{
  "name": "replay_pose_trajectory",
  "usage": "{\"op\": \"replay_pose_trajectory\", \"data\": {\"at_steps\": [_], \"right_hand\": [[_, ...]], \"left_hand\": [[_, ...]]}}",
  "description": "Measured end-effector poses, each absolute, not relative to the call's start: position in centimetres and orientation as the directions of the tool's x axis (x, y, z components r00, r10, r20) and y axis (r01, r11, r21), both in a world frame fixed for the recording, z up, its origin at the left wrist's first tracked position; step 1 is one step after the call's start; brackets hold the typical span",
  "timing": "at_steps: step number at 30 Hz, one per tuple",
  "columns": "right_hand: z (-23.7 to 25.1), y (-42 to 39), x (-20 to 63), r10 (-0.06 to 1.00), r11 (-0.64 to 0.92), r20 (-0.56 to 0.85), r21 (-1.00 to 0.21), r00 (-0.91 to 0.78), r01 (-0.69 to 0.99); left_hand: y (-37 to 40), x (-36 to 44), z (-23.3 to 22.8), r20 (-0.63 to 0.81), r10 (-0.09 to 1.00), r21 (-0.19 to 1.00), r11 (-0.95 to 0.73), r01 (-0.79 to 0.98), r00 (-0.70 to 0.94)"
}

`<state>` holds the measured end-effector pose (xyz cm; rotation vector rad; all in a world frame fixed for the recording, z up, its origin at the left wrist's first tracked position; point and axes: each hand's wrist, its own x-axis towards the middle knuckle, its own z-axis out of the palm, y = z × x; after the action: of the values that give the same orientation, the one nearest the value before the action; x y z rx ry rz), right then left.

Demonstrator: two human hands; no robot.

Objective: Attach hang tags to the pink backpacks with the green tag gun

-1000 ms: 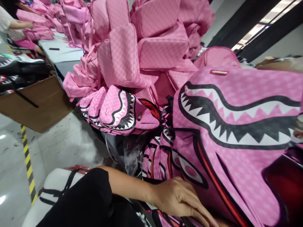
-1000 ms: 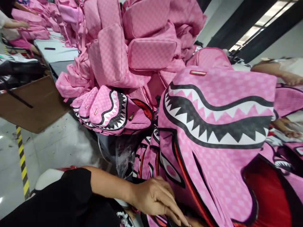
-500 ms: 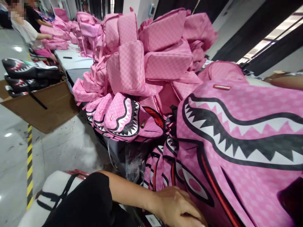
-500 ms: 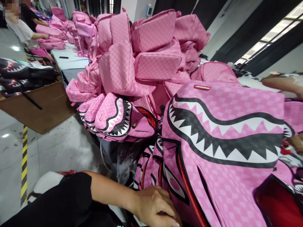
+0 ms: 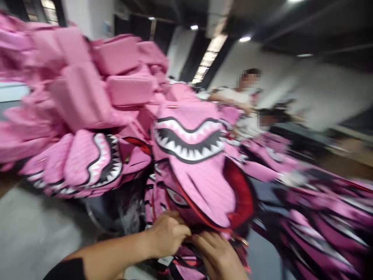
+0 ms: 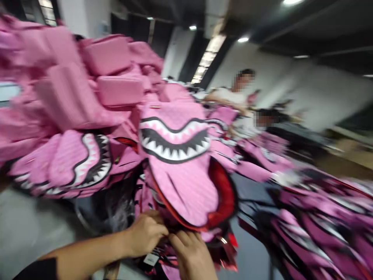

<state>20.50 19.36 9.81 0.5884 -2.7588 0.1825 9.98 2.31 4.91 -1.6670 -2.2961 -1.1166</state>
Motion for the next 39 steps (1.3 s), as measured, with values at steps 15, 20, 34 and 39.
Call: {"op": "replay_pose_trajectory", "data": {"at_steps": [15,20,34,39], "right_hand": [[11.0,17.2,20.6,-0.223,0.965,0.158,-0.107,-0.962,-0.241],[11.3,17.2,20.6,-0.236,0.966,0.137,-0.071,-0.962,-0.247],[10.4,16.5,20.1,-0.174,0.981,0.191,-0.051,-0.966,-0.187],[10.9,16.1,20.2,-0.132,0.988,0.187,-0.056,-0.974,-0.144]], "left_hand": [[1.4,8.0,6.4,0.197,0.926,0.796,0.041,0.604,-0.323],[1.6,8.0,5.9,0.407,0.860,0.573,0.023,0.819,-0.309],[0.8,8.2,3.9,0.676,0.708,0.166,0.124,0.978,-0.204],[-0.3,6.4,3.0,0.560,0.791,0.370,0.025,0.929,-0.245]]}}
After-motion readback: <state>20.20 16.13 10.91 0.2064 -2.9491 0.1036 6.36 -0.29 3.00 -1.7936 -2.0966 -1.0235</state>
